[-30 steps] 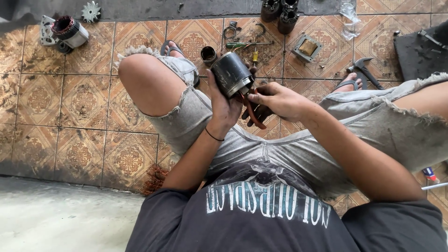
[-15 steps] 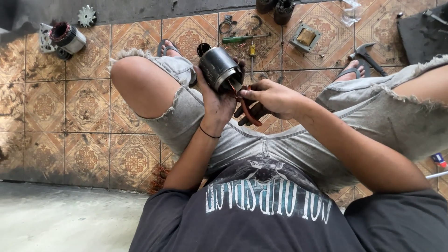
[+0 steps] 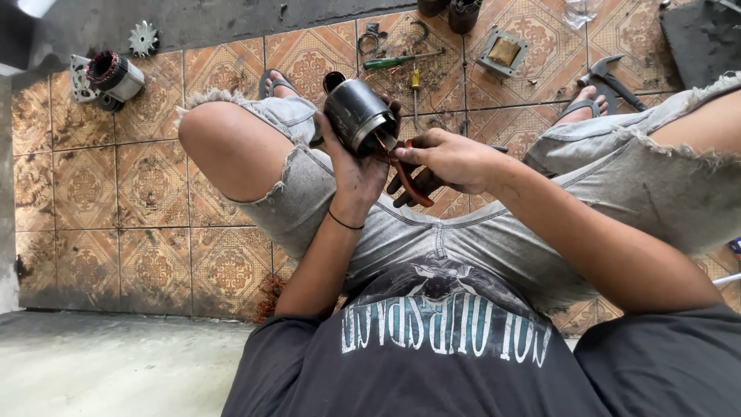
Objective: Disassembling and inspecting the internal components of a motor housing using pliers and other hand tools.
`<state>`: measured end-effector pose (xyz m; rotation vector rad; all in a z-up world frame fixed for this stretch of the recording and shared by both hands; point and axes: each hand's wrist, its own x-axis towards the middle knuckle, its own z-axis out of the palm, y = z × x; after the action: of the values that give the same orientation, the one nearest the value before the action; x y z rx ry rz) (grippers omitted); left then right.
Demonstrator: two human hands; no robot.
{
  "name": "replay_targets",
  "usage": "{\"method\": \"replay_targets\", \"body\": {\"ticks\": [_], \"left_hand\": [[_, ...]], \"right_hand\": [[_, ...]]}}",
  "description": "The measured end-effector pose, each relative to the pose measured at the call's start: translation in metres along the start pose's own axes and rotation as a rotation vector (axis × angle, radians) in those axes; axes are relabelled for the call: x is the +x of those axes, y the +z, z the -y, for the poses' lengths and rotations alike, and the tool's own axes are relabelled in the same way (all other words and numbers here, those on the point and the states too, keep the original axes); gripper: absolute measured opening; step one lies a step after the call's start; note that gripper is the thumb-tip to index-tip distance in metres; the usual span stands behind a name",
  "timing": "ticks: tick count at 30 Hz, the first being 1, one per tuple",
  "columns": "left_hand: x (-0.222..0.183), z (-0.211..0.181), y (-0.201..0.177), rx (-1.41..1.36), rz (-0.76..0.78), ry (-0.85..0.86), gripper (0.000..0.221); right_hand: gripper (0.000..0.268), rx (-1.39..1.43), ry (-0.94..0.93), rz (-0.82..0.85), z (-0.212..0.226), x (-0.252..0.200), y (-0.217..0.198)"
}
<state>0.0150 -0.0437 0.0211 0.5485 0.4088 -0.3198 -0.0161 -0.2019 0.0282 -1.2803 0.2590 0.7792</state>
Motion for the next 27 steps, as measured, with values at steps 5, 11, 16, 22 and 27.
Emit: {"method": "replay_targets", "body": {"ticks": [5,11,16,22,27], "left_hand": [[-0.001,0.0,0.002,-0.018,-0.015,0.013,0.09],[0.001,-0.012,0.001,-0.295,-0.074,0.061,0.085],[-0.002,-0.026,-0.009,-0.415,0.006,0.09,0.085],[-0.01,-0.019,0.001,-0.444,-0.02,0.001,0.082],[-0.009,-0.02,-0.027,-0.123,0.323,-0.014,0.076]], "right_hand": [[0.039,0.019,-0.02,0.012,0.002,-0.005,0.008],[0.03,-0.413,-0.1,0.103,0.015,-0.034,0.011],[0.031,-0.751,-0.118,0.219,0.026,-0.05,0.034],[0.026,-0.783,-0.074,0.354,0.048,-0.064,0.003],[0.018,-1.051,0.098,0.021,0.088,-0.1,-0.036]]}}
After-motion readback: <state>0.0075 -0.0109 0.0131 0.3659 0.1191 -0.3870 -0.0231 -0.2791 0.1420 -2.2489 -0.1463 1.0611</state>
